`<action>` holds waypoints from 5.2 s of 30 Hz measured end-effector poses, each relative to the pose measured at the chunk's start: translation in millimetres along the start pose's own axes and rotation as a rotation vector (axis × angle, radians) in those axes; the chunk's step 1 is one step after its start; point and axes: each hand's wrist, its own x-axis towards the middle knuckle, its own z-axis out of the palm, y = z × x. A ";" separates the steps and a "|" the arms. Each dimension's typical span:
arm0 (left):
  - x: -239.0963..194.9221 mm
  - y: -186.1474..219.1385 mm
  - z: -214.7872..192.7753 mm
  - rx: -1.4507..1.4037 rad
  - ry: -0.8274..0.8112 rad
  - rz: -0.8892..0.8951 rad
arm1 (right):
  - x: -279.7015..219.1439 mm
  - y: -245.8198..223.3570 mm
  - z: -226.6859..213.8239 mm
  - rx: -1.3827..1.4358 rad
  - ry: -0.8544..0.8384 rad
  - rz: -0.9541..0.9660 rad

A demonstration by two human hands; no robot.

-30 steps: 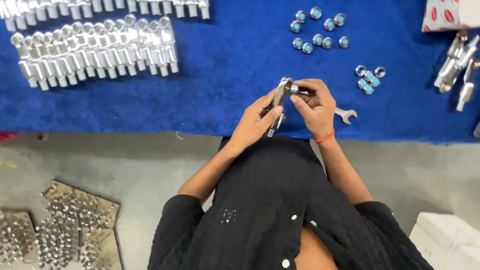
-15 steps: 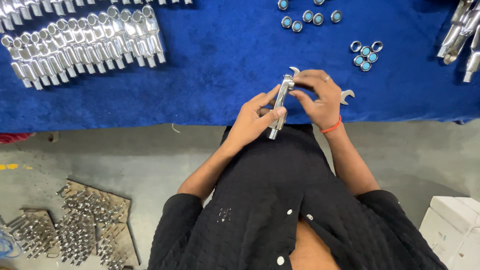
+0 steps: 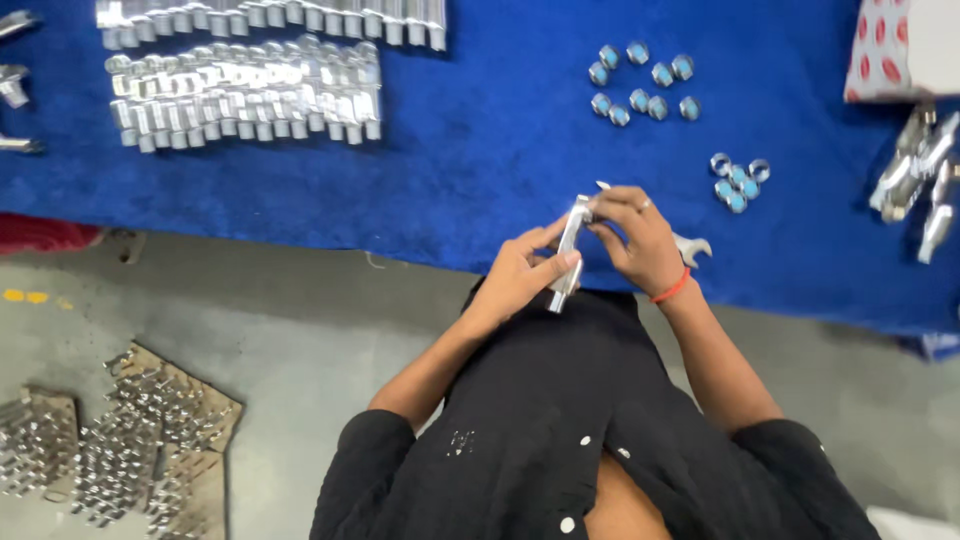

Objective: The person assembles metal rod components by hand and using a wrench, screwing nuts onto the rods and organizing finished parts on a blue-covered table.

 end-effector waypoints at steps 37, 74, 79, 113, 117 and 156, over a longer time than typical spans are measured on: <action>60.8 -19.3 -21.7 0.017 -0.081 0.017 | 26.5 61.8 69.0 -0.319 0.425 0.115; 59.5 -12.8 29.5 1.320 -0.116 0.751 | -41.7 81.0 -2.3 1.084 0.140 0.944; 52.2 -31.9 65.8 0.555 0.012 0.332 | -14.4 62.6 -9.7 0.315 0.311 0.436; 70.1 -25.3 -78.3 0.010 -0.122 -0.087 | -42.5 68.2 28.1 -0.814 -0.226 0.368; 53.1 -1.3 -71.5 0.179 -0.086 0.019 | -50.3 57.5 35.2 -0.751 -0.313 0.447; -19.1 11.6 -28.5 0.590 0.116 0.412 | 42.2 -42.6 -3.8 0.060 -0.379 0.025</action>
